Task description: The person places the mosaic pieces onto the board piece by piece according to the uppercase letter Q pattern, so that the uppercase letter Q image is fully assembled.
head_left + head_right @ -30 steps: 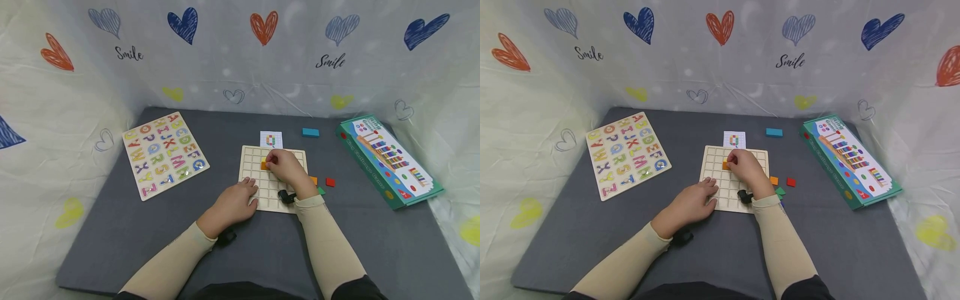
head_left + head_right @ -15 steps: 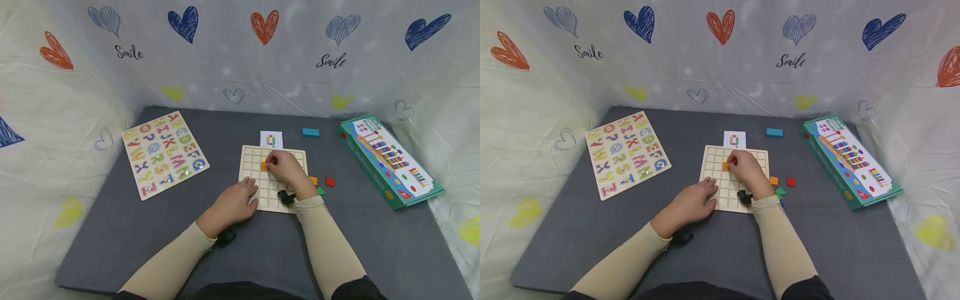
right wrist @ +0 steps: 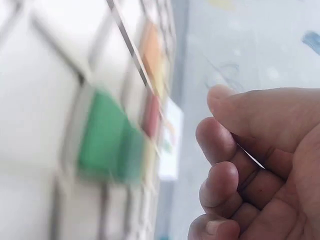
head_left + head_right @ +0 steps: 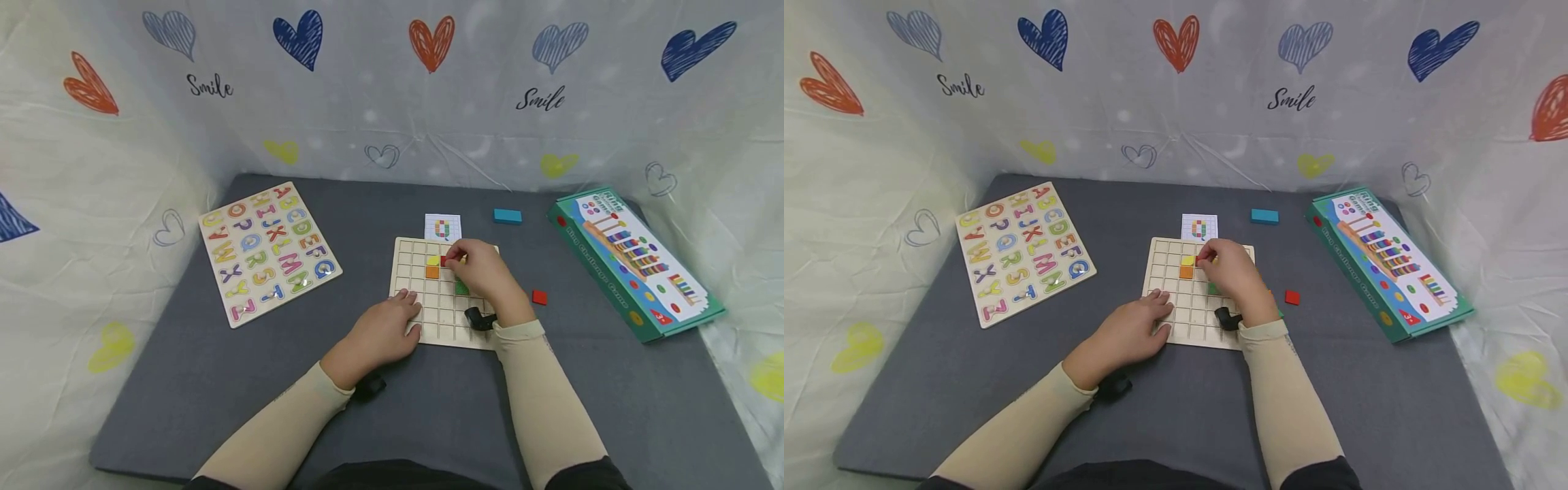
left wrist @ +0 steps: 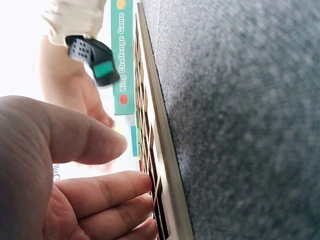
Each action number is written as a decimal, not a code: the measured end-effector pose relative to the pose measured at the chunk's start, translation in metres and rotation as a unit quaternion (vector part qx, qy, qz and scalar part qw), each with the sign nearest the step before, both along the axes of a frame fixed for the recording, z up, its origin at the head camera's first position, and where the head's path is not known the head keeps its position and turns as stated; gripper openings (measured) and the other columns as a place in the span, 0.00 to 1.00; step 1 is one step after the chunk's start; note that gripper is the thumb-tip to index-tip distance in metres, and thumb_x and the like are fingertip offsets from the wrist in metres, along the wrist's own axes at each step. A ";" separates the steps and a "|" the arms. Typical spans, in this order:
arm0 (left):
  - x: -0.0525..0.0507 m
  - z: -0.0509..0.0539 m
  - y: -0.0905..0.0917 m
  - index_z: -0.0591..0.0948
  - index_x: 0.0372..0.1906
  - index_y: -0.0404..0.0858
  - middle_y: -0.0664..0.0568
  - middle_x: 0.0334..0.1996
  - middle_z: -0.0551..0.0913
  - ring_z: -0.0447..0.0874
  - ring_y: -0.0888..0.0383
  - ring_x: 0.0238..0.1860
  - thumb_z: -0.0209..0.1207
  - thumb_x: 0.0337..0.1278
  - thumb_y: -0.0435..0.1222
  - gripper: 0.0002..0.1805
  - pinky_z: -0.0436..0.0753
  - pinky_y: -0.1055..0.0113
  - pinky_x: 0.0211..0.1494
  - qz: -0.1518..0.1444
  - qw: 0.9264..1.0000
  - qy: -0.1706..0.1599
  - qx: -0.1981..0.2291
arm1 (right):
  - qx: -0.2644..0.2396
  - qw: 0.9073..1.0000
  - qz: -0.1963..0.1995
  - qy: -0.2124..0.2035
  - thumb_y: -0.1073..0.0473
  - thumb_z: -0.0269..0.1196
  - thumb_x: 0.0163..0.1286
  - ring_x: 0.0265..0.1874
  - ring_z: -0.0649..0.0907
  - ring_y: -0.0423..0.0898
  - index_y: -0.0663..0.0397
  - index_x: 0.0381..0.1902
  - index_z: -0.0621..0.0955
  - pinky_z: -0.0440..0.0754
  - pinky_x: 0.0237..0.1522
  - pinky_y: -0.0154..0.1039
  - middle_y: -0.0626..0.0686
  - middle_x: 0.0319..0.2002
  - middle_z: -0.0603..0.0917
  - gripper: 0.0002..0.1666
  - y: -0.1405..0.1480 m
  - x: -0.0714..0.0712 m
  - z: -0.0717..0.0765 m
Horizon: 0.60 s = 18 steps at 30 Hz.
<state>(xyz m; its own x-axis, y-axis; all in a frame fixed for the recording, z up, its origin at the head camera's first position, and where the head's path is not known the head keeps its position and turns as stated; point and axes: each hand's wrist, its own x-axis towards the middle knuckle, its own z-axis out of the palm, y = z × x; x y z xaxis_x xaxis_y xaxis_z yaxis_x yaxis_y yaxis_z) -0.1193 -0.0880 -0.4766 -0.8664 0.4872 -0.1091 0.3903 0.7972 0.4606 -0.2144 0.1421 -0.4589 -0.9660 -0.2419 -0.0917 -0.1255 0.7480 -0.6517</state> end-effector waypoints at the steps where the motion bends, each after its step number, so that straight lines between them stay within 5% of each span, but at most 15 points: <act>1: 0.000 0.000 0.000 0.83 0.72 0.35 0.43 0.78 0.76 0.70 0.46 0.83 0.58 0.78 0.44 0.26 0.73 0.48 0.82 0.000 1.000 -0.001 0.001 | 0.002 1.000 -0.007 0.001 0.58 0.66 0.80 0.36 0.79 0.53 0.55 0.48 0.87 0.78 0.41 0.47 0.57 0.46 0.87 0.07 0.008 0.001 0.003; 9: 0.002 0.003 0.001 0.82 0.72 0.35 0.43 0.79 0.75 0.68 0.46 0.83 0.58 0.77 0.43 0.27 0.72 0.49 0.83 0.003 1.000 -0.005 -0.004 | 0.058 0.997 -0.050 -0.006 0.57 0.65 0.81 0.35 0.80 0.54 0.58 0.51 0.87 0.79 0.38 0.47 0.61 0.47 0.86 0.10 0.082 0.023 0.010; 18: 0.002 0.004 0.002 0.83 0.72 0.35 0.43 0.78 0.76 0.68 0.46 0.83 0.58 0.77 0.42 0.26 0.71 0.48 0.84 0.005 1.000 -0.006 0.002 | 0.080 0.995 -0.021 -0.048 0.54 0.70 0.77 0.43 0.83 0.55 0.61 0.54 0.89 0.84 0.46 0.54 0.62 0.48 0.87 0.17 0.111 0.039 -0.004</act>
<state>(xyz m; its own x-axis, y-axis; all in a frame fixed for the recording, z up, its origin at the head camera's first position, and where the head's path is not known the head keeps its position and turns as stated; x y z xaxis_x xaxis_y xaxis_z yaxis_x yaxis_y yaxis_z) -0.1171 -0.0861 -0.4729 -0.8697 0.4793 -0.1178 0.3772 0.7993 0.4678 -0.1751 0.2529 -0.4629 -0.9597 -0.1767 -0.2187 -0.0346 0.8460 -0.5320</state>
